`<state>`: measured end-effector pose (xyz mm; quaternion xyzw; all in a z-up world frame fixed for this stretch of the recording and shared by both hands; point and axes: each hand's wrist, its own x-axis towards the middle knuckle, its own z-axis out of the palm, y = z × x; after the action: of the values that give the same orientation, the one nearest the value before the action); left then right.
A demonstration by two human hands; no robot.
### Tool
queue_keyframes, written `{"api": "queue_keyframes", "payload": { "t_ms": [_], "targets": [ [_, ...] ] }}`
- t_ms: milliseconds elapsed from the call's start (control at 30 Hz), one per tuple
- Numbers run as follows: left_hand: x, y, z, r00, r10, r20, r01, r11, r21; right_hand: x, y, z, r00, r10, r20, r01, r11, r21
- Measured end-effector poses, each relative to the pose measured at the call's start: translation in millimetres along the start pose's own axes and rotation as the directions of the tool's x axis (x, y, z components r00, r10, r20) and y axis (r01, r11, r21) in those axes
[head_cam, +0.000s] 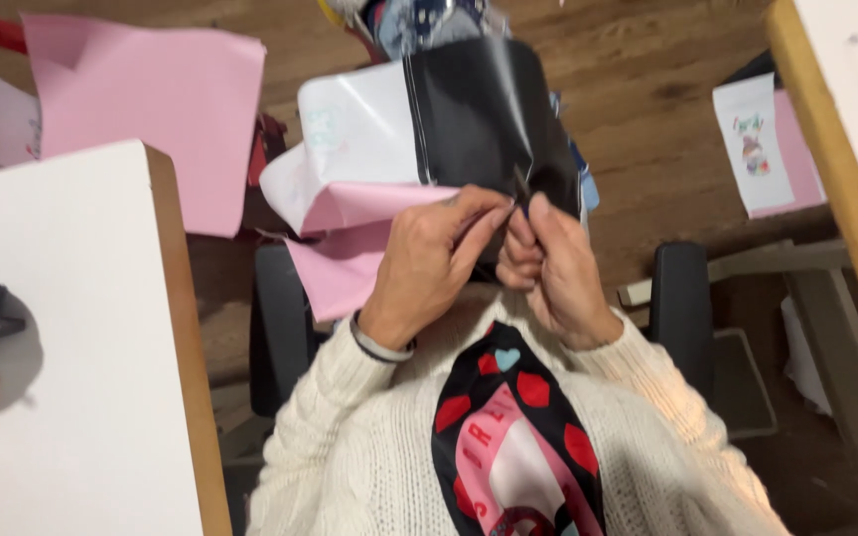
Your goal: The person is trimming and preparing various colored leather pieces using scissors.
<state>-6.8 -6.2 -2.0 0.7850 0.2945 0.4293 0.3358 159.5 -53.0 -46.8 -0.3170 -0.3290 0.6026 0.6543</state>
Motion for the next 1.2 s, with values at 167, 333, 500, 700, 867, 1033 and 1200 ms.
{"api": "queue_keyframes", "payload": {
  "t_ms": [167,333,500,700,867,1033,1200],
  "targets": [
    [-1,6,-9,0.998,-0.058,0.001,0.058,0.998,0.011,-16,-9,-37,0.943,-0.317,0.103,0.277,0.575,-0.769],
    [-8,8,-13,0.998,-0.018,0.056,0.017,1.0,0.026,1,-8,-47,0.663,-0.553,0.504,0.405,-0.302,-0.863],
    [-8,31,-33,0.987,0.068,0.147,-0.068,0.998,-0.008,8,-67,-51,0.508,-0.282,0.814,0.576,-0.592,-0.564],
    [-9,25,-107,0.995,0.024,-0.098,-0.012,0.993,0.12,8,-190,-107,0.946,-0.024,0.323,0.291,-0.376,-0.88],
    [6,-28,-94,0.922,0.175,-0.346,0.047,0.836,0.547,15,-179,-130,0.937,-0.112,0.331,0.286,-0.297,-0.911],
    [-1,-7,-67,0.954,0.109,-0.278,0.106,0.747,0.656,18,-159,-114,0.908,-0.009,0.418,0.39,-0.34,-0.856],
    [6,0,-38,0.956,0.192,-0.222,0.037,0.67,0.741,13,-165,-94,0.91,-0.032,0.413,0.386,-0.297,-0.873]
  ]
}}
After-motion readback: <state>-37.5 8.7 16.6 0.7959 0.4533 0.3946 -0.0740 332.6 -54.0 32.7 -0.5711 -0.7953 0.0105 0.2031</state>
